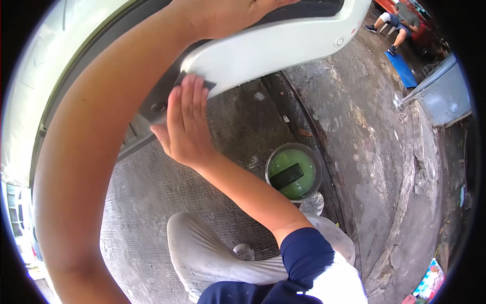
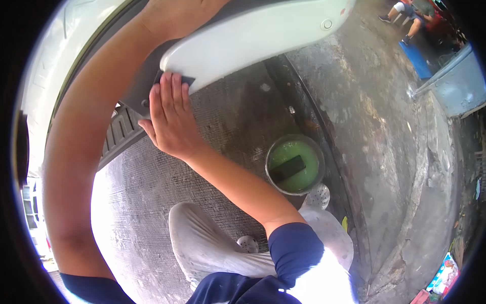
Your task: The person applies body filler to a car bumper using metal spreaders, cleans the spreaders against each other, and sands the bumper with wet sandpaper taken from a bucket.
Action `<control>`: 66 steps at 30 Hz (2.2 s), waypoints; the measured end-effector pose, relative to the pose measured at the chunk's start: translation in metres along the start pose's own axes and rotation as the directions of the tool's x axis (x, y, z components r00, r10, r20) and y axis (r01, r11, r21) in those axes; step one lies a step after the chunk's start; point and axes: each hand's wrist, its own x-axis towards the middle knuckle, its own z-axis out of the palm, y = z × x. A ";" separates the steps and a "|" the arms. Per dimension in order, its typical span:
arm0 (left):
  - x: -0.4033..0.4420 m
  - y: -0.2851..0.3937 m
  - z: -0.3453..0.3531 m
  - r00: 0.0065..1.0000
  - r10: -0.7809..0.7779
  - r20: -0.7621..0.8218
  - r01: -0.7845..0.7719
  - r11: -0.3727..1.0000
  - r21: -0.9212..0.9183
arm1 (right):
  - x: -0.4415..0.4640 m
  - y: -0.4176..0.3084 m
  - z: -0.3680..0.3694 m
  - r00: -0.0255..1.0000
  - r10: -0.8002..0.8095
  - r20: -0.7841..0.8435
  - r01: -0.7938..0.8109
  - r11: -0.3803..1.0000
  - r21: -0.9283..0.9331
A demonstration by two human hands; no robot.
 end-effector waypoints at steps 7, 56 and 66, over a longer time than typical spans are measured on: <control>0.000 -0.008 0.009 0.996 0.036 -0.087 -0.041 0.998 -0.055 | 0.022 0.007 -0.011 0.995 0.030 -0.091 -0.032 0.999 -0.020; 0.005 0.004 0.006 0.987 -0.078 0.138 0.085 0.996 -0.042 | 0.014 0.075 -0.101 0.525 0.666 -0.530 -0.288 0.725 0.625; 0.007 -0.001 0.006 0.980 -0.087 0.181 0.091 0.996 -0.013 | 0.030 0.011 0.001 0.605 0.617 -0.503 -0.407 0.783 0.471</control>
